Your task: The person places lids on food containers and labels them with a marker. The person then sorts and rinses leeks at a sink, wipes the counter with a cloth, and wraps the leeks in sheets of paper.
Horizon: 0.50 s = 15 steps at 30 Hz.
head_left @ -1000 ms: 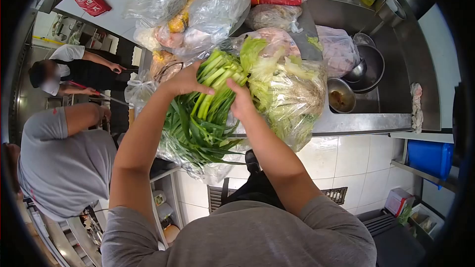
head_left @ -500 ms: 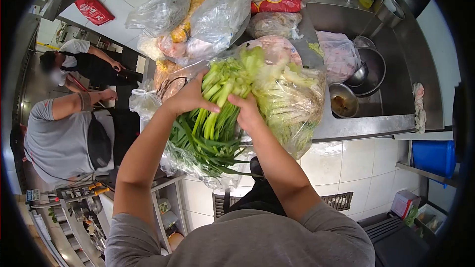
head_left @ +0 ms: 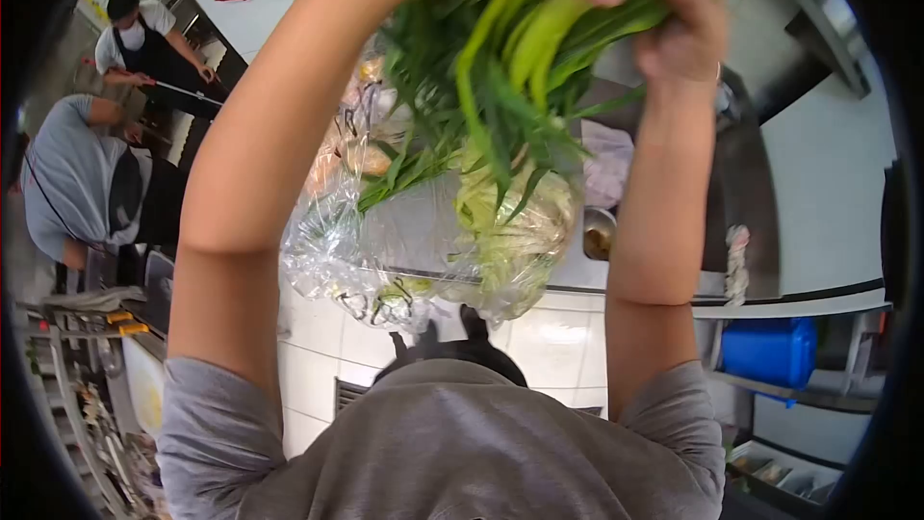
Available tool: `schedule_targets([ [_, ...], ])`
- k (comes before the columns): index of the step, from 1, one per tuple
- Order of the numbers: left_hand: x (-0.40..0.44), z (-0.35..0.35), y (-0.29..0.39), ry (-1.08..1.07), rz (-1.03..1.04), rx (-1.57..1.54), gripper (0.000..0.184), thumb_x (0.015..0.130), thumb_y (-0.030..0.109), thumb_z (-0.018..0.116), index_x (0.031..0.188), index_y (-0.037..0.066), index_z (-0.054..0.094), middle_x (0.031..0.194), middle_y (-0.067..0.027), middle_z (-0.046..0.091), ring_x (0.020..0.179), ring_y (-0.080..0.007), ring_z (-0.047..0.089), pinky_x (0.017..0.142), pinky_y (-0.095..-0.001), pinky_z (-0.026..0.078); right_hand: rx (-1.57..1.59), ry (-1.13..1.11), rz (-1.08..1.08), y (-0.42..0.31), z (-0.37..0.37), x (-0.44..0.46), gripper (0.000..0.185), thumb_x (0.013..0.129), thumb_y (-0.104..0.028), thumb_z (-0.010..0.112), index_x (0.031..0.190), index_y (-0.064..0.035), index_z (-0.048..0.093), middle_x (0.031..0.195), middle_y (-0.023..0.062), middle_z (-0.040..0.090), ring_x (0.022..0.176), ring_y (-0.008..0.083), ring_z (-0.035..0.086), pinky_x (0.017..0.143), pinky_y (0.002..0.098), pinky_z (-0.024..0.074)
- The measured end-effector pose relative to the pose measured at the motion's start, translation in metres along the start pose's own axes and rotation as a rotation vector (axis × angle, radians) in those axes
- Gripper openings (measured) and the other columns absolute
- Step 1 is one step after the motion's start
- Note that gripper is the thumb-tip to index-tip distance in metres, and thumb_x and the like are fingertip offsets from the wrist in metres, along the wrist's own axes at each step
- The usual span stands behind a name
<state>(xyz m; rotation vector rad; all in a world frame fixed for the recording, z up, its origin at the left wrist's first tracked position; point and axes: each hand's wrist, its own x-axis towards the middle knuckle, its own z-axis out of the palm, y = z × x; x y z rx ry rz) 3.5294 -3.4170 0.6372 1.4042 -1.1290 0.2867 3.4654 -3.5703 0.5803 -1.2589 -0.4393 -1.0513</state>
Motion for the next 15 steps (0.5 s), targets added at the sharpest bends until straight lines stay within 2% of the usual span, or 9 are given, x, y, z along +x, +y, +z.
schedule_targets([
  [1, 0.024, -0.004, -0.002, -0.140, 0.118, -0.047, 0.099, 0.055, 0.034, 0.085, 0.132, -0.004, 0.037, 0.119, -0.0216, 0.057, 0.116, -0.0265, 0.054, 0.098, -0.0460, 0.043, 0.016, -0.026, -0.092, -0.026, 0.025, 0.008, 0.017, 0.076, -0.010, 0.068, 0.090, -0.0010, 0.065, 0.094, 0.0141, 0.066, 0.094, 0.0200, 0.064, 0.074, 0.0364, 0.0509],
  [3, 0.059, -0.009, 0.001, -0.433, 0.374, -0.149, 0.115, 0.049, 0.035, 0.088, 0.135, -0.011, 0.026, 0.120, -0.0250, 0.054, 0.115, -0.0274, 0.054, 0.099, -0.0405, 0.043, -0.040, 0.196, -0.021, -0.073, 0.032, 0.015, 0.021, 0.074, -0.014, 0.066, 0.089, 0.0005, 0.066, 0.096, 0.0211, 0.067, 0.095, 0.0265, 0.066, 0.078, 0.0396, 0.0519],
  [4, 0.054, -0.014, 0.021, -0.419, 0.394, -0.172, 0.115, 0.049, 0.035, 0.088, 0.135, -0.011, 0.026, 0.120, -0.0250, 0.054, 0.115, -0.0274, 0.054, 0.099, -0.0405, 0.043, -0.094, 0.185, -0.130, -0.093, 0.014, 0.021, 0.037, 0.077, -0.022, 0.067, 0.106, 0.0006, 0.060, 0.109, 0.0178, 0.062, 0.104, 0.0279, 0.061, 0.088, 0.0409, 0.0483],
  [5, 0.039, -0.020, 0.045, -0.340, 0.571, -0.172, 0.112, 0.050, 0.034, 0.086, 0.134, -0.011, 0.028, 0.119, -0.0245, 0.055, 0.114, -0.0291, 0.054, 0.098, -0.0375, 0.044, -0.150, 0.178, -0.237, -0.113, -0.002, 0.024, 0.055, 0.079, -0.029, 0.067, 0.123, 0.0006, 0.054, 0.123, 0.0145, 0.058, 0.112, 0.0293, 0.056, 0.098, 0.0423, 0.0448],
  [7, 0.034, -0.018, 0.062, -0.280, 0.933, -0.329, 0.104, 0.051, 0.032, 0.081, 0.131, -0.012, 0.032, 0.116, -0.0250, 0.056, 0.110, -0.0318, 0.056, 0.096, -0.0337, 0.045, -0.297, 0.300, -0.342, -0.159, 0.023, 0.003, 0.061, 0.079, -0.036, 0.066, 0.126, -0.0009, 0.052, 0.125, 0.0155, 0.056, 0.117, 0.0328, 0.053, 0.103, 0.0476, 0.0389],
  [9, 0.011, -0.032, 0.101, -0.354, 0.848, -0.297, 0.101, 0.050, 0.032, 0.080, 0.129, -0.013, 0.034, 0.115, -0.0262, 0.056, 0.107, -0.0331, 0.057, 0.095, -0.0348, 0.045, -0.464, 0.331, -0.424, -0.194, 0.059, -0.029, 0.064, 0.077, -0.040, 0.066, 0.126, -0.0014, 0.052, 0.126, 0.0160, 0.056, 0.118, 0.0338, 0.052, 0.104, 0.0491, 0.0381],
  [10, 0.000, -0.031, 0.112, -0.330, 0.879, -0.360, 0.100, 0.050, 0.032, 0.080, 0.128, -0.013, 0.035, 0.114, -0.0268, 0.056, 0.107, -0.0343, 0.056, 0.095, -0.0353, 0.045, -0.487, 0.426, -0.478, -0.206, 0.079, -0.049, 0.055, 0.083, -0.042, 0.058, 0.119, -0.0001, 0.057, 0.117, 0.0150, 0.060, 0.107, 0.0285, 0.058, 0.097, 0.0380, 0.0415],
  [13, -0.022, -0.011, 0.126, -0.277, 1.105, -0.618, 0.099, 0.050, 0.032, 0.078, 0.127, -0.014, 0.035, 0.116, -0.0286, 0.053, 0.109, -0.0372, 0.054, 0.098, -0.0363, 0.043, -0.731, 0.357, -0.505, -0.247, 0.109, -0.105, 0.068, 0.080, -0.041, 0.061, 0.132, -0.0010, 0.045, 0.133, 0.0179, 0.050, 0.123, 0.0350, 0.047, 0.106, 0.0488, 0.0352],
  [15, -0.054, -0.026, 0.150, -0.537, 0.859, -0.705, 0.100, 0.051, 0.032, 0.079, 0.128, -0.013, 0.034, 0.119, -0.0283, 0.051, 0.113, -0.0359, 0.052, 0.099, -0.0364, 0.042, -0.793, 0.459, -0.468, -0.266, 0.125, -0.144, 0.066, 0.082, -0.038, 0.060, 0.133, -0.0001, 0.044, 0.132, 0.0178, 0.051, 0.121, 0.0337, 0.049, 0.105, 0.0472, 0.0364],
])
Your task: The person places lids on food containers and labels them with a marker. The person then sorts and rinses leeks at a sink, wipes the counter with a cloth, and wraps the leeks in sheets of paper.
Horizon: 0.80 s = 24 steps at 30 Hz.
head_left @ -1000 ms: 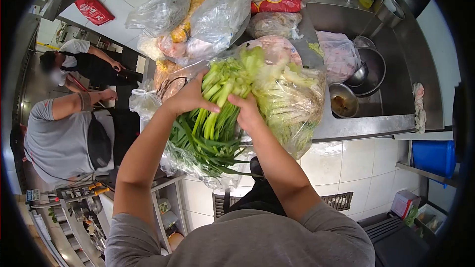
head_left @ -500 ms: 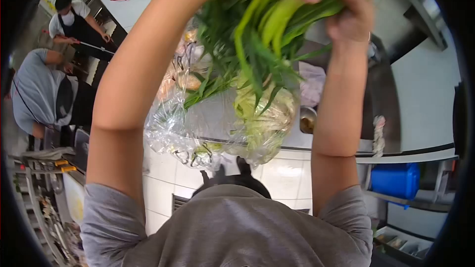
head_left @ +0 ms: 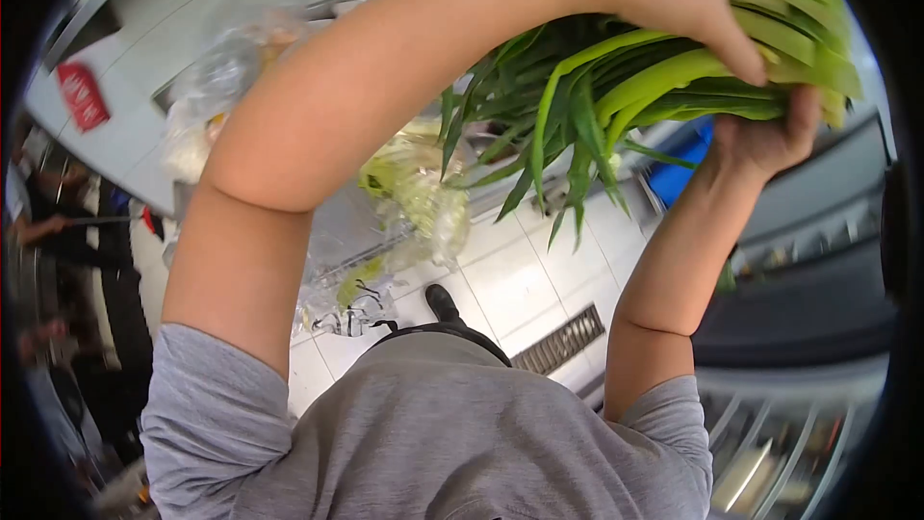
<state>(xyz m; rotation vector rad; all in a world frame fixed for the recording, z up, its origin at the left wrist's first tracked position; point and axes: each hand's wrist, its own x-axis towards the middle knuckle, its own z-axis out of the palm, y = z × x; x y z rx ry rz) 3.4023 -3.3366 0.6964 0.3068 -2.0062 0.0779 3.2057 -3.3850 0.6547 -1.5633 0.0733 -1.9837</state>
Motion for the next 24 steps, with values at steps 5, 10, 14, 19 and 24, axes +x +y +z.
schedule_targets([
  [5, -0.001, 0.076, 0.053, -0.162, -0.203, -0.250, 0.110, 0.057, 0.036, 0.082, 0.139, -0.004, 0.020, 0.131, -0.0251, 0.042, 0.122, -0.0364, 0.046, 0.106, -0.0435, 0.036, -0.163, 0.011, 0.047, -0.085, -0.054, -0.068, 0.066, 0.074, -0.026, 0.070, 0.127, 0.0037, 0.047, 0.122, 0.0162, 0.056, 0.110, 0.0297, 0.057, 0.096, 0.0409, 0.0440],
  [10, 0.004, 0.206, 0.123, -0.137, -0.021, -0.552, 0.109, 0.049, 0.027, 0.090, 0.136, 0.002, 0.031, 0.120, -0.0127, 0.056, 0.110, -0.0242, 0.055, 0.095, -0.0363, 0.043, -0.281, 0.346, 0.065, -0.227, -0.092, -0.158, 0.087, 0.056, -0.018, 0.085, 0.129, 0.0064, 0.043, 0.123, 0.0164, 0.056, 0.109, 0.0291, 0.057, 0.095, 0.0399, 0.0457],
  [14, 0.007, 0.287, 0.255, -0.175, 0.163, -0.996, 0.099, 0.048, 0.026, 0.085, 0.132, 0.004, 0.036, 0.124, -0.0187, 0.048, 0.116, -0.0370, 0.047, 0.100, -0.0443, 0.037, -0.519, 0.367, -0.114, -0.363, -0.139, -0.269, 0.098, 0.051, -0.014, 0.086, 0.134, 0.0047, 0.038, 0.128, 0.0178, 0.052, 0.116, 0.0324, 0.054, 0.099, 0.0438, 0.0440],
  [19, -0.002, 0.388, 0.476, -0.305, 0.258, -1.551, 0.103, 0.049, 0.025, 0.086, 0.134, 0.003, 0.032, 0.130, -0.0191, 0.044, 0.118, -0.0374, 0.046, 0.102, -0.0444, 0.035, -0.757, 0.733, -0.125, -0.576, -0.093, -0.381, 0.108, 0.044, -0.004, 0.087, 0.137, 0.0036, 0.033, 0.130, 0.0161, 0.051, 0.118, 0.0293, 0.052, 0.099, 0.0426, 0.0439],
  [24, -0.031, 0.449, 0.666, -0.554, 0.158, -1.900, 0.105, 0.047, 0.023, 0.087, 0.134, 0.003, 0.031, 0.131, -0.0197, 0.042, 0.119, -0.0351, 0.046, 0.101, -0.0428, 0.035, -1.061, 1.052, -0.117, -0.719, -0.065, -0.436, 0.109, 0.043, -0.008, 0.090, 0.135, 0.0035, 0.033, 0.126, 0.0143, 0.053, 0.117, 0.0255, 0.052, 0.099, 0.0397, 0.0436],
])
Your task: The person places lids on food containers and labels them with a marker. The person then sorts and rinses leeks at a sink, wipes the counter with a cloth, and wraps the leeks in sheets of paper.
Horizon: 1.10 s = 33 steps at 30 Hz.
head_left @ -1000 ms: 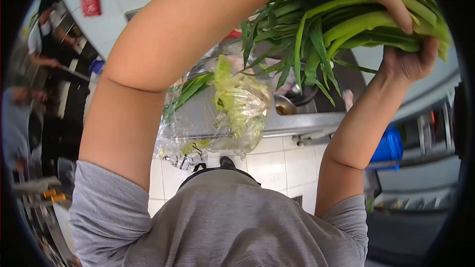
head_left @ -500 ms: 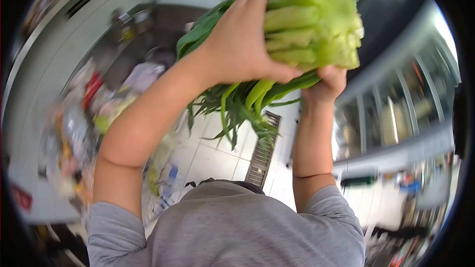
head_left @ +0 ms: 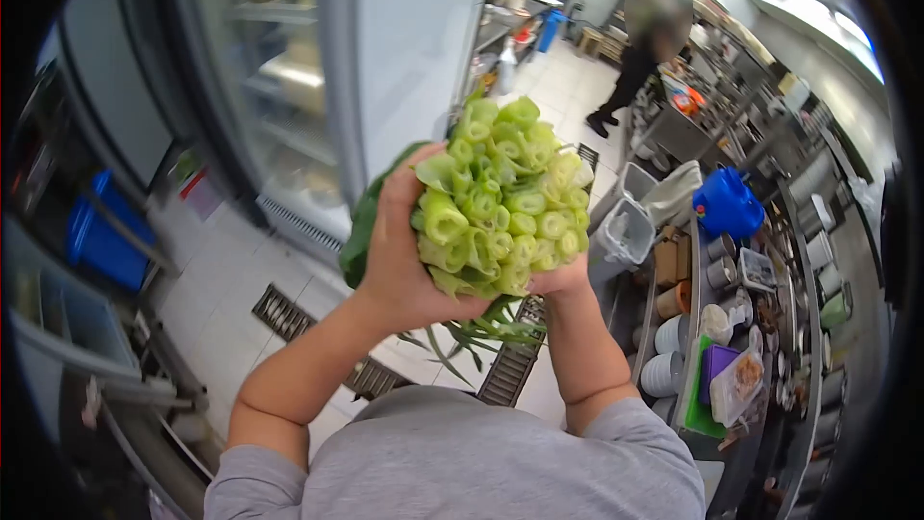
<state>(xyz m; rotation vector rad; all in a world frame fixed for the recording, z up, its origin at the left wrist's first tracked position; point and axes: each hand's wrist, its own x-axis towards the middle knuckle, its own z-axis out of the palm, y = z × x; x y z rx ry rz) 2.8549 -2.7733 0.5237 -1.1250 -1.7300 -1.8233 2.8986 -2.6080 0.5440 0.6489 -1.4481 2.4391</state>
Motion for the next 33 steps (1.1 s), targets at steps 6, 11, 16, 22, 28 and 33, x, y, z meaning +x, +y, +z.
schedule_targets([
  [6, 0.088, 0.133, -0.127, -0.113, -0.030, -0.174, 0.105, 0.049, 0.024, 0.087, 0.134, 0.002, 0.030, 0.133, -0.0200, 0.040, 0.121, -0.0353, 0.044, 0.101, -0.0426, 0.036, -0.129, 0.124, -0.074, -0.026, -0.170, 0.058, 0.107, 0.045, -0.008, 0.090, 0.134, 0.0050, 0.033, 0.126, 0.0146, 0.053, 0.113, 0.0249, 0.055, 0.099, 0.0391, 0.0440],
  [11, 0.181, 0.205, -0.245, -0.221, 0.077, -0.263, 0.105, 0.047, 0.022, 0.085, 0.134, 0.003, 0.030, 0.134, -0.0207, 0.039, 0.122, -0.0382, 0.042, 0.103, -0.0447, 0.034, -0.198, 0.228, -0.162, -0.020, -0.295, 0.129, 0.108, 0.044, -0.009, 0.089, 0.135, 0.0064, 0.033, 0.128, 0.0161, 0.052, 0.115, 0.0256, 0.054, 0.100, 0.0397, 0.0432],
  [16, 0.309, 0.309, -0.349, -0.386, 0.161, -0.375, 0.100, 0.050, 0.025, 0.085, 0.133, 0.004, 0.032, 0.133, -0.0198, 0.041, 0.123, -0.0383, 0.040, 0.105, -0.0453, 0.031, -0.318, 0.431, -0.282, -0.044, -0.427, 0.207, 0.109, 0.049, -0.007, 0.084, 0.141, 0.0044, 0.027, 0.134, 0.0209, 0.045, 0.121, 0.0325, 0.050, 0.102, 0.0454, 0.0426],
  [22, 0.433, 0.463, -0.463, -0.498, 0.204, -0.519, 0.102, 0.050, 0.025, 0.084, 0.134, 0.004, 0.031, 0.134, -0.0184, 0.040, 0.123, -0.0384, 0.039, 0.106, -0.0468, 0.030, -0.426, 0.572, -0.457, -0.090, -0.594, 0.296, 0.109, 0.051, -0.010, 0.083, 0.141, 0.0056, 0.025, 0.134, 0.0215, 0.046, 0.119, 0.0358, 0.051, 0.100, 0.0450, 0.0439],
  [28, 0.540, 0.574, -0.611, -0.429, 0.215, -0.480, 0.103, 0.048, 0.023, 0.085, 0.134, 0.006, 0.031, 0.136, -0.0203, 0.038, 0.123, -0.0410, 0.039, 0.106, -0.0484, 0.030, -0.504, 0.432, -0.414, -0.096, -0.798, 0.406, 0.108, 0.052, -0.013, 0.086, 0.140, 0.0065, 0.028, 0.134, 0.0211, 0.046, 0.119, 0.0316, 0.052, 0.101, 0.0463, 0.0427],
  [33, 0.650, 0.618, -0.720, -0.318, 0.189, -0.363, 0.102, 0.048, 0.024, 0.086, 0.132, 0.005, 0.031, 0.135, -0.0209, 0.038, 0.123, -0.0409, 0.040, 0.105, -0.0482, 0.031, -0.506, 0.280, -0.271, -0.095, -0.927, 0.541, 0.115, 0.051, -0.015, 0.089, 0.144, 0.0020, 0.023, 0.136, 0.0178, 0.046, 0.125, 0.0301, 0.046, 0.105, 0.0462, 0.0377],
])
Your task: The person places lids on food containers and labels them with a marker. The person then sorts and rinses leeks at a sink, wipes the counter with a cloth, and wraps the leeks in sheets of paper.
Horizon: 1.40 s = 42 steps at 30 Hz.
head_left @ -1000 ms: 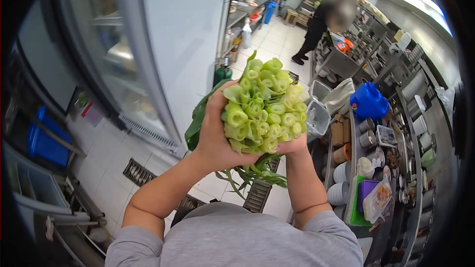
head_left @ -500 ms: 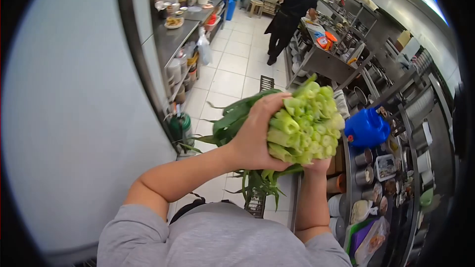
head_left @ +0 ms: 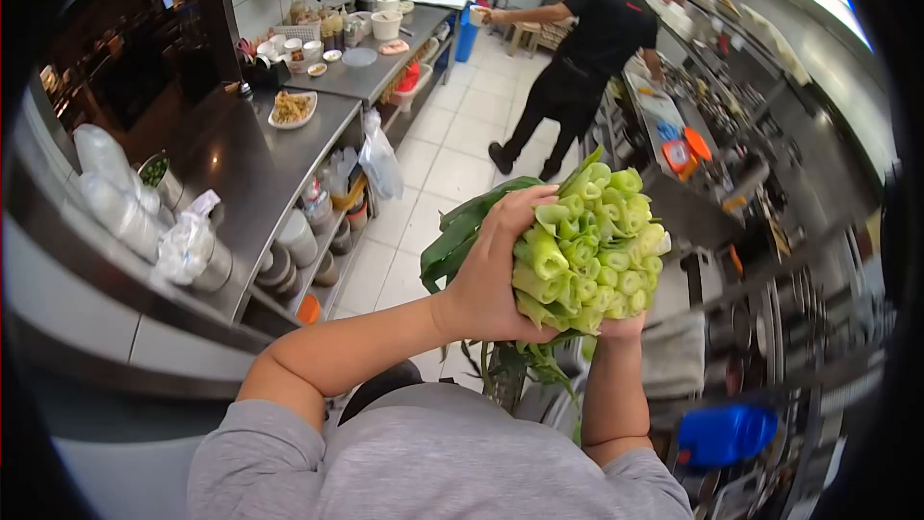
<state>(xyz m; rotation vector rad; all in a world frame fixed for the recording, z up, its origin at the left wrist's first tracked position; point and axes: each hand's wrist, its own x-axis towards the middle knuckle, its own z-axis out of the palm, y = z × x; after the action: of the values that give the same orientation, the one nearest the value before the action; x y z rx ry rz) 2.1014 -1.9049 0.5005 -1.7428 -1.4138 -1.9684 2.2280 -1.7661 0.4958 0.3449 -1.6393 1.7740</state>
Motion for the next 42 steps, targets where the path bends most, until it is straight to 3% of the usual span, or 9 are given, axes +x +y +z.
schedule_targets([
  [3, 0.056, -0.019, -0.092, -0.011, 0.015, 0.029, 0.103, 0.047, 0.024, 0.086, 0.132, 0.004, 0.031, 0.135, -0.0222, 0.038, 0.124, -0.0408, 0.039, 0.107, -0.0492, 0.028, 0.167, 0.024, 0.025, 0.057, -0.036, 0.089, 0.113, 0.053, -0.020, 0.090, 0.143, 0.0014, 0.026, 0.137, 0.0163, 0.046, 0.127, 0.0287, 0.044, 0.106, 0.0455, 0.0363],
  [5, 0.089, -0.028, -0.154, -0.034, 0.012, 0.008, 0.102, 0.048, 0.024, 0.085, 0.132, 0.004, 0.031, 0.135, -0.0219, 0.038, 0.125, -0.0408, 0.038, 0.107, -0.0493, 0.027, -0.029, -0.082, 0.370, 0.094, -0.091, 0.122, 0.109, 0.056, -0.026, 0.089, 0.142, 0.0017, 0.029, 0.139, 0.0156, 0.044, 0.128, 0.0269, 0.044, 0.107, 0.0449, 0.0352],
  [10, 0.183, -0.026, -0.297, -0.084, 0.036, -0.011, 0.101, 0.048, 0.025, 0.084, 0.132, 0.004, 0.031, 0.135, -0.0201, 0.038, 0.125, -0.0399, 0.038, 0.108, -0.0486, 0.027, -0.082, 0.059, -0.005, 0.170, -0.145, 0.246, 0.109, 0.055, -0.023, 0.086, 0.143, 0.0000, 0.026, 0.141, 0.0200, 0.039, 0.127, 0.0343, 0.045, 0.107, 0.0461, 0.0360],
  [17, 0.301, -0.025, -0.492, -0.090, 0.060, -0.019, 0.100, 0.049, 0.024, 0.084, 0.131, 0.003, 0.031, 0.134, -0.0199, 0.038, 0.124, -0.0398, 0.038, 0.108, -0.0486, 0.027, 0.052, 0.189, 0.008, 0.279, -0.240, 0.409, 0.111, 0.050, -0.013, 0.080, 0.144, -0.0024, 0.022, 0.139, 0.0206, 0.040, 0.125, 0.0360, 0.046, 0.105, 0.0463, 0.0382],
  [30, 0.467, -0.143, -0.801, 0.119, -0.066, 0.201, 0.100, 0.051, 0.026, 0.083, 0.133, 0.004, 0.031, 0.134, -0.0205, 0.038, 0.122, -0.0404, 0.040, 0.105, -0.0487, 0.030, 0.273, -0.037, -0.027, 0.544, -0.335, 0.746, 0.110, 0.050, -0.014, 0.089, 0.139, 0.0068, 0.028, 0.133, 0.0211, 0.047, 0.118, 0.0343, 0.052, 0.102, 0.0455, 0.0411],
  [33, 0.514, -0.190, -0.878, 0.150, 0.016, 0.228, 0.101, 0.050, 0.026, 0.083, 0.133, 0.003, 0.030, 0.134, -0.0208, 0.038, 0.122, -0.0406, 0.040, 0.104, -0.0494, 0.030, 0.334, -0.422, -0.144, 0.608, -0.352, 0.836, 0.110, 0.050, -0.010, 0.087, 0.142, 0.0035, 0.026, 0.137, 0.0209, 0.043, 0.123, 0.0351, 0.047, 0.104, 0.0474, 0.0382],
  [35, 0.552, -0.221, -0.929, 0.168, 0.092, 0.261, 0.101, 0.050, 0.027, 0.082, 0.133, 0.003, 0.030, 0.133, -0.0208, 0.038, 0.122, -0.0405, 0.040, 0.105, -0.0492, 0.029, 0.398, -0.363, -0.073, 0.637, -0.349, 0.893, 0.109, 0.051, -0.013, 0.088, 0.142, 0.0022, 0.028, 0.138, 0.0202, 0.042, 0.125, 0.0348, 0.045, 0.106, 0.0473, 0.0367],
  [39, 0.653, -0.266, -1.021, 0.189, 0.097, 0.377, 0.101, 0.050, 0.028, 0.082, 0.133, 0.002, 0.030, 0.131, -0.0214, 0.040, 0.123, -0.0400, 0.039, 0.107, -0.0487, 0.028, 0.067, 0.000, 0.037, 0.697, -0.379, 1.028, 0.083, 0.076, -0.032, 0.066, 0.141, 0.0020, 0.029, 0.140, 0.0208, 0.040, 0.127, 0.0344, 0.044, 0.108, 0.0461, 0.0348],
  [42, 0.728, -0.291, -1.100, 0.152, -0.070, 0.469, 0.100, 0.050, 0.035, 0.079, 0.130, -0.003, 0.033, 0.127, -0.0230, 0.043, 0.122, -0.0391, 0.040, 0.107, -0.0461, 0.029, 0.248, -0.218, -0.018, 0.748, -0.401, 1.131, 0.069, 0.081, -0.032, 0.058, 0.138, 0.0004, 0.035, 0.136, 0.0185, 0.046, 0.123, 0.0336, 0.048, 0.107, 0.0464, 0.0352],
])
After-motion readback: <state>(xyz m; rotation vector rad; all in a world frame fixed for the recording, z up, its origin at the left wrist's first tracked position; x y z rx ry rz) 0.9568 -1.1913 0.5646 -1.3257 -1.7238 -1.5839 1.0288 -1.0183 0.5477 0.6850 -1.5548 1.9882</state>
